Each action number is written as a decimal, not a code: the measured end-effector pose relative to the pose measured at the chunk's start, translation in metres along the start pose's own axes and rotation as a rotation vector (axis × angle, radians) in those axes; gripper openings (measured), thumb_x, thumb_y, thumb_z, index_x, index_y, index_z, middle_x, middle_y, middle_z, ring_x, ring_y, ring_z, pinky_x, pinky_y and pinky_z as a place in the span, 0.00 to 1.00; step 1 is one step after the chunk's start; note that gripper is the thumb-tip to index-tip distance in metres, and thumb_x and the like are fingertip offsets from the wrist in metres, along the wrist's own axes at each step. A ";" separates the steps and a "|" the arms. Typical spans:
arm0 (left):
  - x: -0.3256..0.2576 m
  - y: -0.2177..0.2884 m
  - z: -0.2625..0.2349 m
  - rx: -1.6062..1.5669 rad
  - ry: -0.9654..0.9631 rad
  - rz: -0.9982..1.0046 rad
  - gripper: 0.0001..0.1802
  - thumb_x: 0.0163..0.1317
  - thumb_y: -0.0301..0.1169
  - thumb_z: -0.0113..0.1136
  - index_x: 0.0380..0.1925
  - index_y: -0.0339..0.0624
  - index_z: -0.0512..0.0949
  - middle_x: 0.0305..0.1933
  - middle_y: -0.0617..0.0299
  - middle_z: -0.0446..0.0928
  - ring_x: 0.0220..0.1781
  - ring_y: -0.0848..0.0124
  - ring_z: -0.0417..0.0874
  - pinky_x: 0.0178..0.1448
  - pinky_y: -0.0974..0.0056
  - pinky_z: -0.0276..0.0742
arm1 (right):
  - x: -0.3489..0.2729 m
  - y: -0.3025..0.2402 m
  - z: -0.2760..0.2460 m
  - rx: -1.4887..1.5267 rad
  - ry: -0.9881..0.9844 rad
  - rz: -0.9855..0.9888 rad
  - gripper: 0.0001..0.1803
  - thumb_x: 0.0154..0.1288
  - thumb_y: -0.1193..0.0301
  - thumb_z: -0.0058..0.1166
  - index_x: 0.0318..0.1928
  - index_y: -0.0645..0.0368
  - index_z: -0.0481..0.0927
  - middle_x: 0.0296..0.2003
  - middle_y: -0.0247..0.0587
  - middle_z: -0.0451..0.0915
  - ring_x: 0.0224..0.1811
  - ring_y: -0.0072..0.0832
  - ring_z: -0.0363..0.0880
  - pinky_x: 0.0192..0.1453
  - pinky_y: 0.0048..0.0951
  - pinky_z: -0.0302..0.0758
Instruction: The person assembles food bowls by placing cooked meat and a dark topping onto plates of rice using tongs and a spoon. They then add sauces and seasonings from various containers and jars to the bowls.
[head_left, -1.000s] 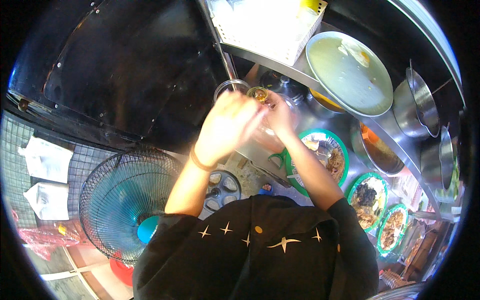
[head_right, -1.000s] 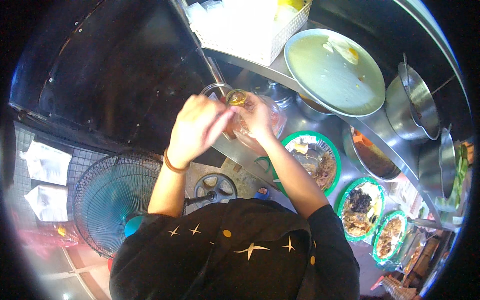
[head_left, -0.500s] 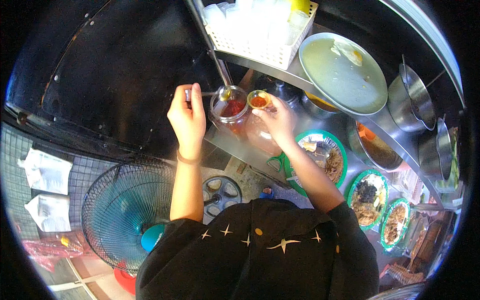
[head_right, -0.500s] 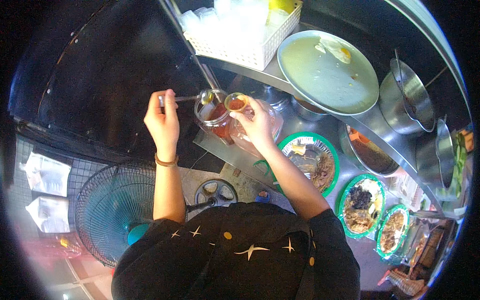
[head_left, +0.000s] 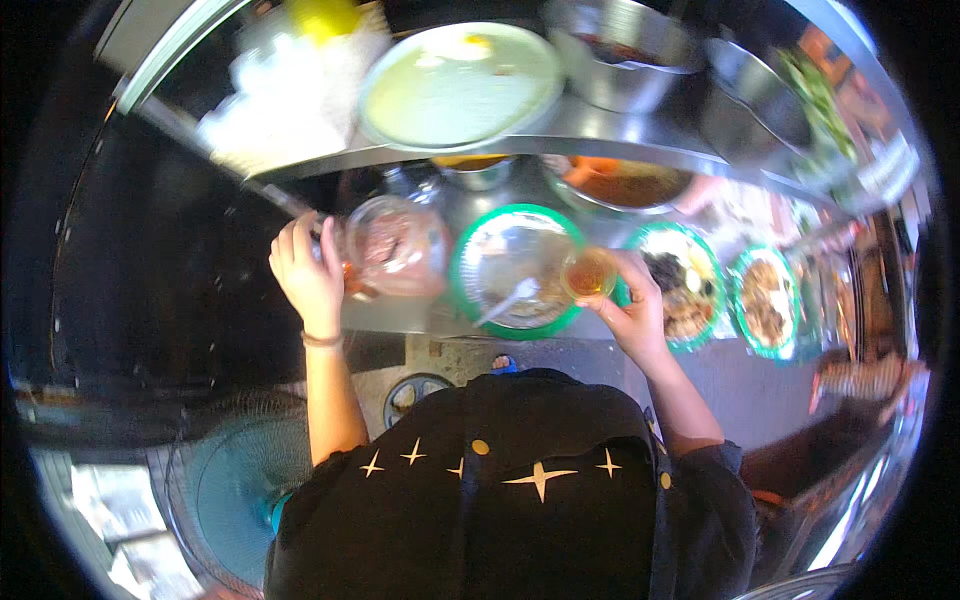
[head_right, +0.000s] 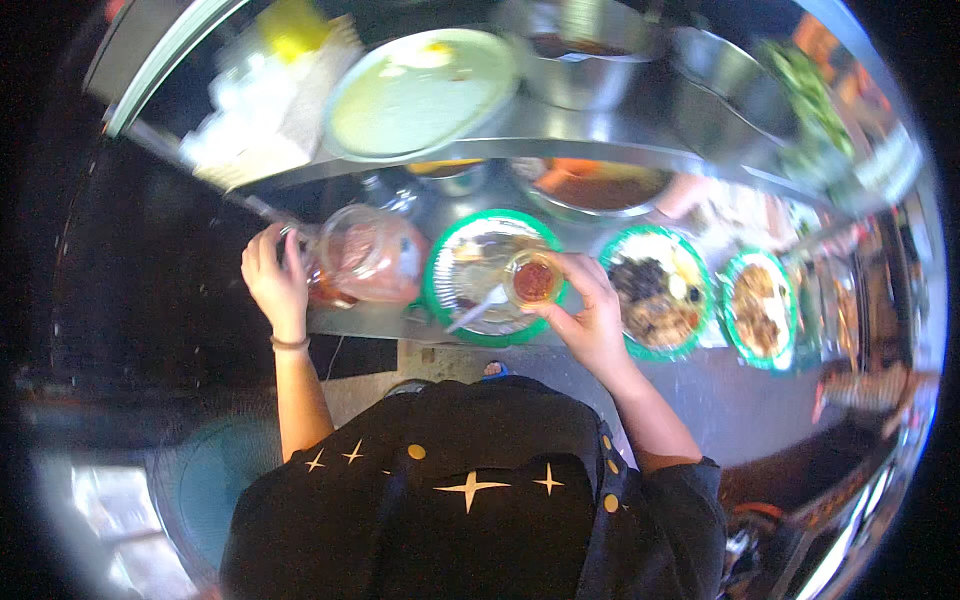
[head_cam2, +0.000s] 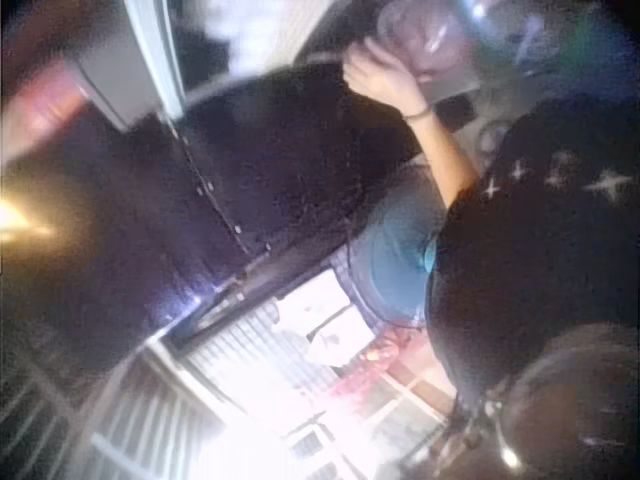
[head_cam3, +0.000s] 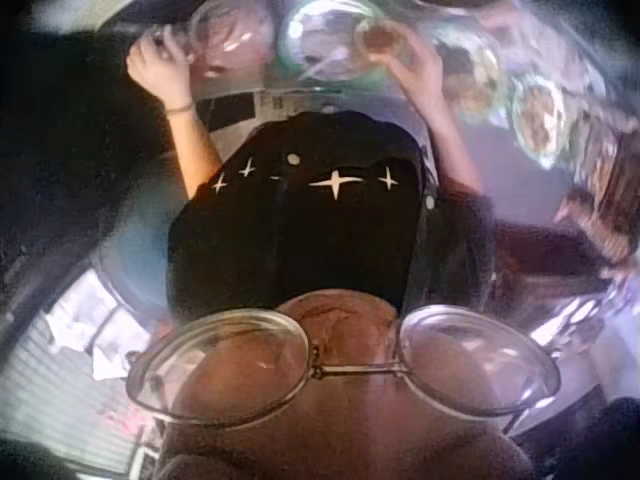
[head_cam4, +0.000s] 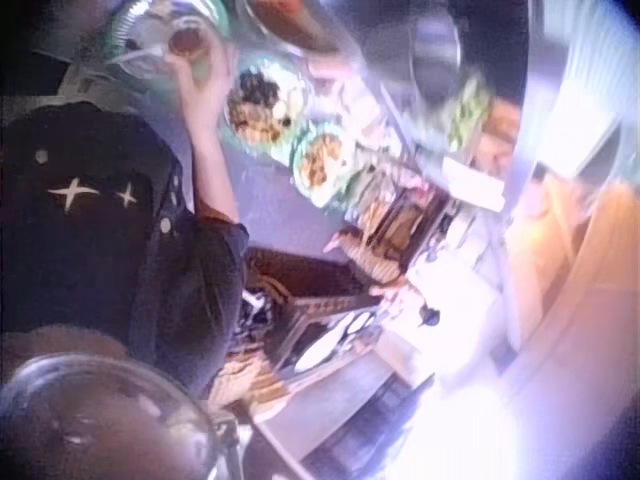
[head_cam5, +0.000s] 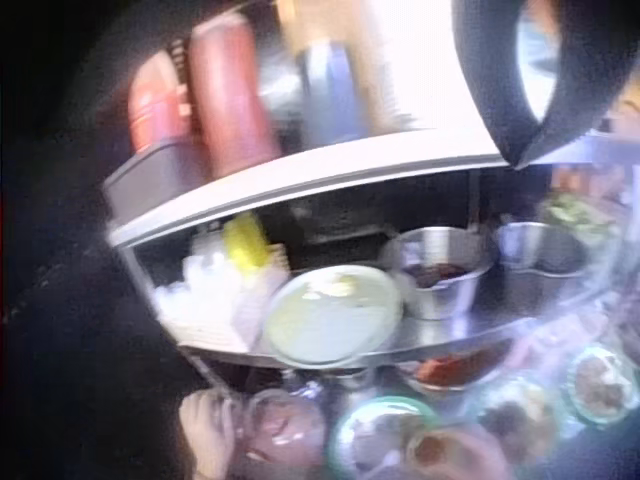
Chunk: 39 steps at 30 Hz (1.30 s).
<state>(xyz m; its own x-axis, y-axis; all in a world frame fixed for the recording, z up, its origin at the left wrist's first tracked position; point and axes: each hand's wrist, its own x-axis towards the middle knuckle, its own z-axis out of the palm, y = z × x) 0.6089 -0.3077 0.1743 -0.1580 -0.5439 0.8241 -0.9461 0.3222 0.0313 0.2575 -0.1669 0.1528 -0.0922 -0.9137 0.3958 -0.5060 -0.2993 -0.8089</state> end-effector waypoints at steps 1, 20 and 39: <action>0.002 0.025 -0.007 -0.145 -0.013 0.045 0.08 0.58 0.30 0.62 0.36 0.40 0.78 0.38 0.56 0.78 0.39 0.57 0.77 0.44 0.57 0.71 | -0.015 0.004 -0.016 -0.056 0.021 0.034 0.30 0.44 0.67 0.71 0.50 0.61 0.78 0.46 0.44 0.79 0.51 0.39 0.75 0.57 0.36 0.69; -0.111 0.562 -0.092 -1.293 -1.118 1.164 0.36 0.46 0.45 0.71 0.54 0.42 0.73 0.53 0.55 0.72 0.56 0.58 0.71 0.60 0.55 0.66 | -0.341 0.044 -0.233 -0.235 0.533 0.506 0.27 0.45 0.75 0.65 0.50 0.59 0.76 0.44 0.44 0.77 0.50 0.42 0.73 0.56 0.39 0.68; -0.042 0.723 0.069 -1.044 -1.059 1.049 0.29 0.44 0.39 0.71 0.49 0.47 0.77 0.48 0.57 0.76 0.54 0.60 0.74 0.60 0.54 0.67 | -0.238 0.236 -0.372 -0.481 0.477 0.533 0.30 0.48 0.65 0.67 0.54 0.55 0.75 0.50 0.46 0.74 0.54 0.43 0.72 0.61 0.39 0.66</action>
